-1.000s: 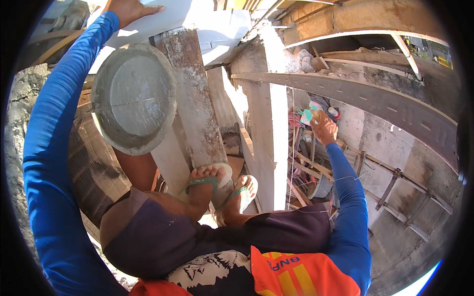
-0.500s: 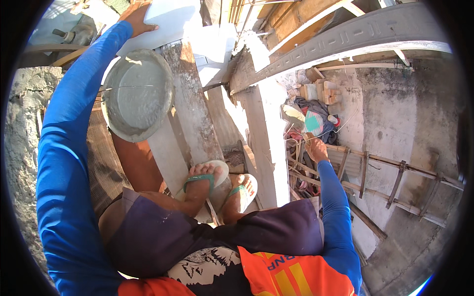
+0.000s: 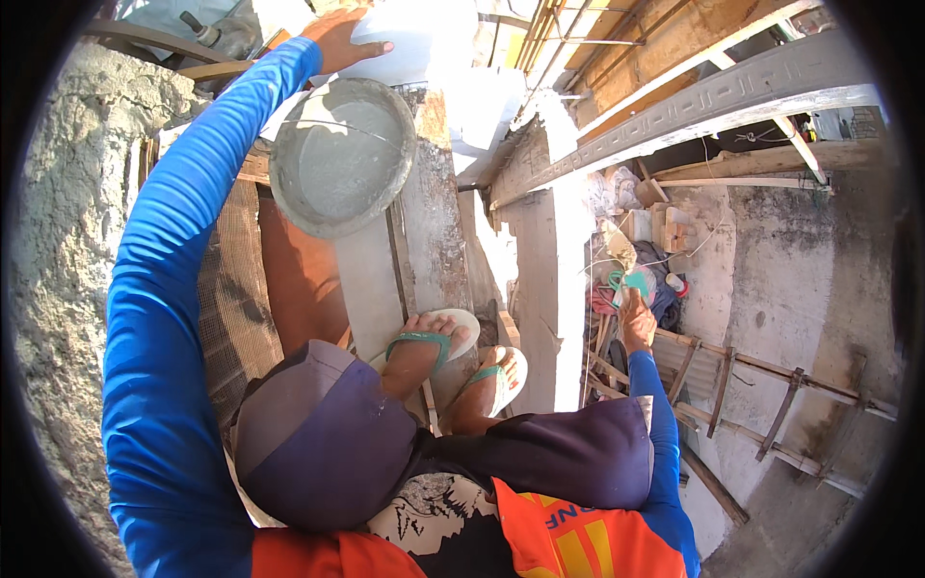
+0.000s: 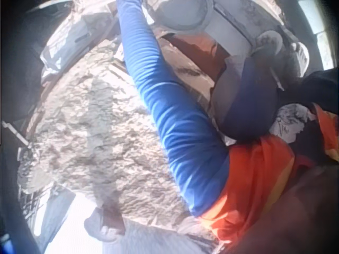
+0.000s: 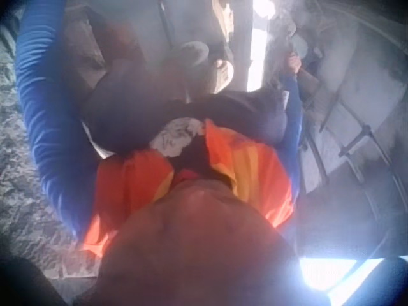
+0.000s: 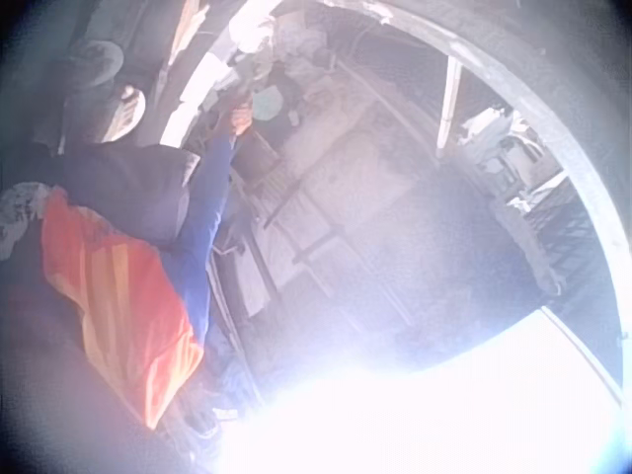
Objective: The person scoops wet cement from a bucket using a trowel and applies it to a vertical wall section reinforced with metal rebar. The person then picks up a white rectangular tile and places it against the cemented wall surface.
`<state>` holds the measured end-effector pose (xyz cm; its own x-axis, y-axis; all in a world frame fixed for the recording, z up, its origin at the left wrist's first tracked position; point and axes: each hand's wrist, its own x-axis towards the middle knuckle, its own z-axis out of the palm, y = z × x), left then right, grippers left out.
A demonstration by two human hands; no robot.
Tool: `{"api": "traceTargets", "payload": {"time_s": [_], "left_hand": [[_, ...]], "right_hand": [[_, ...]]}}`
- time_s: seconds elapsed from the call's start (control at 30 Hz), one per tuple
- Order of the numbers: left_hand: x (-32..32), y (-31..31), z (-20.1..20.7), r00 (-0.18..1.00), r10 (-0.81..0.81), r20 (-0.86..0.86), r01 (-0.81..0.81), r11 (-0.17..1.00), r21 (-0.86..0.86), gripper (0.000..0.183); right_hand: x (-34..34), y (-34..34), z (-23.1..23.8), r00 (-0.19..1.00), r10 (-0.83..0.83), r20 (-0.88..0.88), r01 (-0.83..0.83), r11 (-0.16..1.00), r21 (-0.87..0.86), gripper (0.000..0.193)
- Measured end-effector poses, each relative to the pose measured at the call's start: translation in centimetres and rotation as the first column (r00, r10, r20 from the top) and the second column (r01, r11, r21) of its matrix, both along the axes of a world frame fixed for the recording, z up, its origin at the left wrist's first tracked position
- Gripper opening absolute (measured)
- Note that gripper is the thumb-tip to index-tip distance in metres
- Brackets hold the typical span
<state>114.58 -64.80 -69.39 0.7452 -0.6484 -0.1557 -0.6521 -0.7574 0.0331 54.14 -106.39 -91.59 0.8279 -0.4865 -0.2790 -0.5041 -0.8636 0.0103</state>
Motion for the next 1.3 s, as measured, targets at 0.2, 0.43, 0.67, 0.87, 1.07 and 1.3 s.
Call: {"api": "traceTargets", "payload": {"time_s": [0.2, 0.43, 0.67, 0.87, 1.07, 1.3], "left_hand": [[-9.1, 9.7, 1.2, 0.979, 0.103, -0.175, -0.120, 0.989, -0.091, 0.089], [-16.0, 17.6, -6.8, 0.815, 0.423, -0.395, -0.571, 0.700, -0.428, 0.098], [-15.0, 16.6, -10.6, 0.757, 0.496, -0.426, -0.649, 0.491, -0.581, 0.076], [-14.7, 16.7, -12.1, 0.717, 0.621, -0.316, -0.661, 0.462, -0.591, 0.069], [-14.7, 17.6, -14.2, 0.645, 0.708, -0.289, -0.695, 0.385, -0.607, 0.053], [-14.4, 16.6, -14.5, 0.620, 0.629, -0.468, -0.685, 0.143, -0.714, 0.042]], "right_hand": [[-0.5, -0.4, 7.3, 0.939, -0.301, 0.169, 0.299, 0.954, 0.039, 0.041], [-1.4, 8.9, 17.0, 0.899, -0.176, 0.401, 0.016, 0.928, 0.373, 0.039], [5.6, 17.6, 15.0, 0.985, 0.132, -0.115, -0.022, 0.745, 0.666, 0.045], [9.7, 22.7, 5.2, 0.904, -0.408, -0.130, 0.298, 0.379, 0.876, 0.049], [8.1, 24.4, 3.1, 0.745, -0.412, -0.524, 0.528, -0.115, 0.841, 0.033], [10.5, 23.9, 6.7, 0.751, 0.111, -0.651, 0.660, -0.164, 0.734, 0.027]]}}
